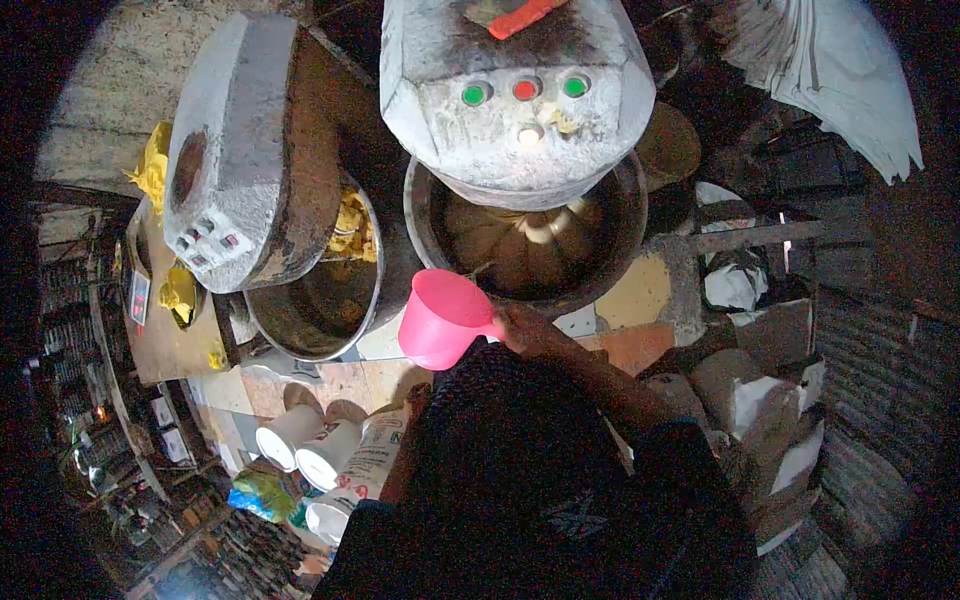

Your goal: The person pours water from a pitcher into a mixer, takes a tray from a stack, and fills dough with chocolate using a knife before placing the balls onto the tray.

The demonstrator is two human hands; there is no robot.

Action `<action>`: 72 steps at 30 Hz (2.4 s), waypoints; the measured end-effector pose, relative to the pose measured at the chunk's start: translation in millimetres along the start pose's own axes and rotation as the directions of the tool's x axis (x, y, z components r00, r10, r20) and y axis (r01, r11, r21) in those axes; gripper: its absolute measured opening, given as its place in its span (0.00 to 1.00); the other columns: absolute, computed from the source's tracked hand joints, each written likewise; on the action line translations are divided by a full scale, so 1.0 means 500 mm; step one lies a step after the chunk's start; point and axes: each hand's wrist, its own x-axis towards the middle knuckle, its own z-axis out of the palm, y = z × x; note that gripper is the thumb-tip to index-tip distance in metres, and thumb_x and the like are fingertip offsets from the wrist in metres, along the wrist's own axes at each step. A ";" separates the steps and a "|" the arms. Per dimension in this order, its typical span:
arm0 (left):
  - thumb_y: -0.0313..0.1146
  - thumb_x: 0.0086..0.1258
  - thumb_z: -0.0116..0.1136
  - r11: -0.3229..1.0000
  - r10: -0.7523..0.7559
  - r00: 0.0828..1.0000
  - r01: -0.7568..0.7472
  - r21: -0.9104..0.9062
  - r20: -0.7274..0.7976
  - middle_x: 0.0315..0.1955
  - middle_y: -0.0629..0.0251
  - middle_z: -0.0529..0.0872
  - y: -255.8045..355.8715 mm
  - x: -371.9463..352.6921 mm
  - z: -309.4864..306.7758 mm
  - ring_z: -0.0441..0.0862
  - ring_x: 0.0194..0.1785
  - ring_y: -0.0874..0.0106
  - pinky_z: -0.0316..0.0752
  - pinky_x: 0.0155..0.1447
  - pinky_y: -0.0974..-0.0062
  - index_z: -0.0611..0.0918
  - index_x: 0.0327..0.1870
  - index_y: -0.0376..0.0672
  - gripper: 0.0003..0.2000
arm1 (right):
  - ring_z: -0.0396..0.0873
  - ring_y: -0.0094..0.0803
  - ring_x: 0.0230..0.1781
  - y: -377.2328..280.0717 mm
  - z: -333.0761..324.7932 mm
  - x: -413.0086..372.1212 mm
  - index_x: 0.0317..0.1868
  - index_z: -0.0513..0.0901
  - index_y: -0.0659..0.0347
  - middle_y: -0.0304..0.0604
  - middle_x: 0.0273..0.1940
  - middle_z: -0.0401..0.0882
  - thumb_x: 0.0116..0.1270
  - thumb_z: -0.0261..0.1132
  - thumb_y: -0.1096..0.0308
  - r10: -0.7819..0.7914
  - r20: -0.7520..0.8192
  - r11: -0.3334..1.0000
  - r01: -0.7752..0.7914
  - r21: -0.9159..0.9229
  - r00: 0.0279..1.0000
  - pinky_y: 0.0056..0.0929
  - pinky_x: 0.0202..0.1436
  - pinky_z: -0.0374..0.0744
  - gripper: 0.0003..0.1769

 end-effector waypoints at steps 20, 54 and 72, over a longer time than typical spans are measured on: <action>0.54 0.65 0.56 0.995 0.101 0.984 -0.096 0.042 -0.145 0.33 0.57 0.88 -0.031 0.037 -0.058 0.86 0.39 0.62 0.78 0.44 0.64 0.83 0.47 0.46 0.21 | 0.79 0.57 0.31 -0.172 -0.015 0.052 0.40 0.79 0.66 0.58 0.29 0.79 0.72 0.52 0.60 -0.227 -0.066 0.896 0.182 -0.405 0.972 0.51 0.36 0.75 0.16; 0.58 0.63 0.49 0.614 -0.666 0.738 0.461 -0.640 -0.106 0.38 0.48 0.86 -0.546 -0.070 -0.390 0.82 0.47 0.51 0.73 0.55 0.61 0.86 0.35 0.41 0.26 | 0.75 0.45 0.52 -0.805 0.137 0.873 0.52 0.77 0.72 0.56 0.47 0.77 0.73 0.50 0.57 -0.927 -0.038 -0.045 -0.211 -0.977 0.373 0.40 0.55 0.74 0.24; 0.52 0.62 0.60 0.940 -0.325 0.822 0.227 -0.256 -0.467 0.33 0.52 0.86 -0.940 0.158 -1.301 0.84 0.41 0.54 0.76 0.47 0.58 0.88 0.35 0.47 0.18 | 0.73 0.44 0.54 -0.927 1.103 1.197 0.49 0.78 0.75 0.55 0.53 0.75 0.75 0.51 0.71 -0.988 -0.037 0.133 0.689 -0.713 0.152 0.35 0.59 0.73 0.15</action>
